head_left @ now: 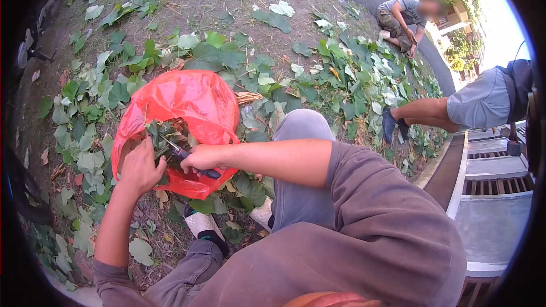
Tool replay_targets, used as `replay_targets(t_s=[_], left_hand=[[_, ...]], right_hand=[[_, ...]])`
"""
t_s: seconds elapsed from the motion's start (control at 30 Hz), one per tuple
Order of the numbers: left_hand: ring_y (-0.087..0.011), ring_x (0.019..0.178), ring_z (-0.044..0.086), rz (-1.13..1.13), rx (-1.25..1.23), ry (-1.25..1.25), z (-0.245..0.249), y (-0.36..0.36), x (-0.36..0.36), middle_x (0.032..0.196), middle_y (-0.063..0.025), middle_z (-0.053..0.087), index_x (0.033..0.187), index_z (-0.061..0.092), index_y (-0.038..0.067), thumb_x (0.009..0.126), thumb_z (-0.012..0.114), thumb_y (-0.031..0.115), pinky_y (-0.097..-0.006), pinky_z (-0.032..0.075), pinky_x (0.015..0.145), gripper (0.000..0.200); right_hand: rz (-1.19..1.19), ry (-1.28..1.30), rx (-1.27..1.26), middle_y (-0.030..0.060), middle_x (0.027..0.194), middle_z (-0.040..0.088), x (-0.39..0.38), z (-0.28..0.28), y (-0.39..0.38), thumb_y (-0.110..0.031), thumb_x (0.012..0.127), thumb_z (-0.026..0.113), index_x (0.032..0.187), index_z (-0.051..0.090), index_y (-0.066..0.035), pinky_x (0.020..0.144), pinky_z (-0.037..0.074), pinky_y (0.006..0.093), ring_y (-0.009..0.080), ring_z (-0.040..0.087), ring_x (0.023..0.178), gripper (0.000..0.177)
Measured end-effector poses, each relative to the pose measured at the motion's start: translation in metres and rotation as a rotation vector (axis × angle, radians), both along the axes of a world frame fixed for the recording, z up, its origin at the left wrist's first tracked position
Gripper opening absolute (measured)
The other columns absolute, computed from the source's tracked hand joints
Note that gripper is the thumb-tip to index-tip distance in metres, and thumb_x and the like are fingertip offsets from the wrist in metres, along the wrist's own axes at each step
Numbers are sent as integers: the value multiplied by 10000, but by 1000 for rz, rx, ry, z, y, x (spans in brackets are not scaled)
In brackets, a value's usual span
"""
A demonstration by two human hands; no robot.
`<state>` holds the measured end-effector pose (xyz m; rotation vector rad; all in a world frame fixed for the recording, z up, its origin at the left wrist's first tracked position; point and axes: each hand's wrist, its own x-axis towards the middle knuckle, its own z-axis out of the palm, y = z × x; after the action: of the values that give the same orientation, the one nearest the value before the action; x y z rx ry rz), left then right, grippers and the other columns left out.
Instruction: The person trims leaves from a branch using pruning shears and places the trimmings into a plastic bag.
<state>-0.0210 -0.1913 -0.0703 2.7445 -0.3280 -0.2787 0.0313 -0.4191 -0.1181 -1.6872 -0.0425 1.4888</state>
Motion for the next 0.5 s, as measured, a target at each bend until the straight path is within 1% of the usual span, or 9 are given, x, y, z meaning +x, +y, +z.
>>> replay_targets(t_s=[0.03,0.07,0.13,0.17,0.23,0.27,0.33,0.5], left_hand=[[-475,1083,641,8,-28,-4,0,2,1,1098,-305,657,1284,474,-92,936,677,186,-545,512,944,490],[-475,1083,641,8,-26,-1,-4,7,2,1098,-305,657,1284,474,-92,936,677,186,-545,512,944,490],[-495,1125,619,-49,-144,27,-8,16,7,1141,-313,654,1318,464,-106,969,635,146,-543,492,981,464],[-495,1125,619,-48,-144,27,-8,20,9,1141,-313,654,1318,464,-106,969,635,146,-543,492,981,464],[-495,1169,605,-58,-195,235,10,23,16,1195,-310,656,1349,486,-86,987,618,120,-537,477,1008,437],[-495,1169,605,-56,-195,234,16,24,18,1195,-310,656,1349,486,-86,987,618,120,-537,477,1008,437],[-484,1188,604,-3,-276,309,22,25,21,1212,-305,662,1348,521,-49,980,645,136,-529,477,1008,430],[-482,1174,615,27,-253,305,21,26,23,1183,-294,682,1323,539,-36,975,660,147,-526,484,993,412]], right_hand=[[10,-17,0,59,823,651,1,1,0,-315,872,695,934,710,-17,670,516,324,168,626,742,304],[19,-35,1,57,822,649,2,2,0,-321,873,694,941,712,-22,662,513,325,168,624,737,307],[18,-35,2,55,817,644,4,0,2,-320,871,698,944,712,-26,650,510,324,166,620,726,304],[16,-36,0,52,813,640,5,0,2,-319,869,701,948,713,-30,638,507,323,164,616,714,301],[25,-42,0,49,808,636,6,-1,4,-318,866,705,947,713,-30,629,504,321,161,613,704,299],[33,-49,2,46,803,633,6,-1,5,-317,864,709,946,713,-31,620,501,320,159,610,694,298],[24,-42,16,45,800,631,7,-2,7,-315,864,709,943,712,-33,616,500,318,156,608,690,293],[13,-23,26,45,797,627,8,3,6,-312,868,706,934,708,-36,609,495,319,154,604,689,283]])
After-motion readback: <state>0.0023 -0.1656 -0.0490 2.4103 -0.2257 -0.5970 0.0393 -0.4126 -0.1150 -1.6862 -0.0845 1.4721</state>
